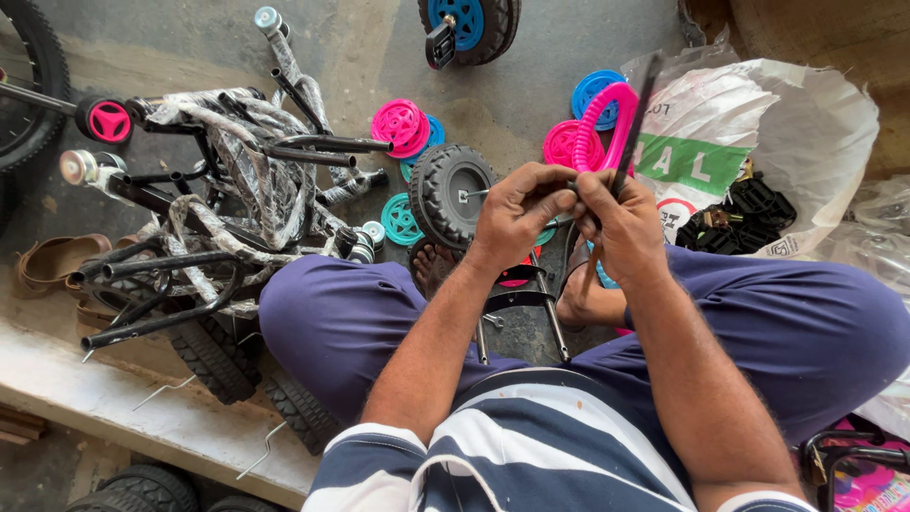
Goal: The person sits on the floor and uses a file to smooth the edges of a small metal rod. They then pick up a plastic wheel hub and attach it to a tire, completing the assembly of a wheel unit.
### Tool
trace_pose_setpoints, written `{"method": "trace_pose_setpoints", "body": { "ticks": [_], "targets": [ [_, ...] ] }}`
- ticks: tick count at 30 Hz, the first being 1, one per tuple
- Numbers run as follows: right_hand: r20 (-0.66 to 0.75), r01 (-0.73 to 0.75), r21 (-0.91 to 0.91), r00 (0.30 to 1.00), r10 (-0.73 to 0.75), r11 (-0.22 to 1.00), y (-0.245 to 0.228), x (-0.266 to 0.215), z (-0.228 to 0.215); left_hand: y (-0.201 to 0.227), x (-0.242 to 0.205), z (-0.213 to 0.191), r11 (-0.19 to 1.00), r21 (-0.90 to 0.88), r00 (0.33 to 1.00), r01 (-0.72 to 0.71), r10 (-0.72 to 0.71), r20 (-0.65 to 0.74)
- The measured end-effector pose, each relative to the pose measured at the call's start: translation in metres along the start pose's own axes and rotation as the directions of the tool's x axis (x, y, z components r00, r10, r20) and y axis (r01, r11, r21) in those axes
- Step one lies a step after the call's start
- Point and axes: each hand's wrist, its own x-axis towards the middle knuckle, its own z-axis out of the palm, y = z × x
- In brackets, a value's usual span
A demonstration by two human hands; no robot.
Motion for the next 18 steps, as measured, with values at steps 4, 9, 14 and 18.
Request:
{"method": "trace_pose_setpoints", "body": {
  "ticks": [4, 9, 14, 18],
  "targets": [
    [0.008, -0.002, -0.073, 1.0, 0.003, 0.997, -0.014, -0.006, 0.004, -0.008, 0.004, -0.003, 0.955, -0.293, 0.997, 0.043, -0.061, -0.051],
    [-0.017, -0.017, -0.129, 1.0, 0.015, 0.992, -0.018, -0.016, 0.01, -0.012, 0.004, -0.006, 0.903, -0.427, 0.992, 0.04, -0.086, -0.088],
    [0.055, 0.191, -0.268, 0.982, -0.183, 0.944, -0.014, -0.021, 0.018, -0.015, 0.008, -0.007, 0.829, -0.554, 0.989, 0.075, -0.131, -0.062],
    [0.06, 0.313, -0.562, 0.939, -0.34, 0.766, -0.015, -0.03, 0.027, -0.021, 0.009, -0.009, 0.813, -0.576, 0.991, 0.082, -0.13, -0.043]
  ]
}}
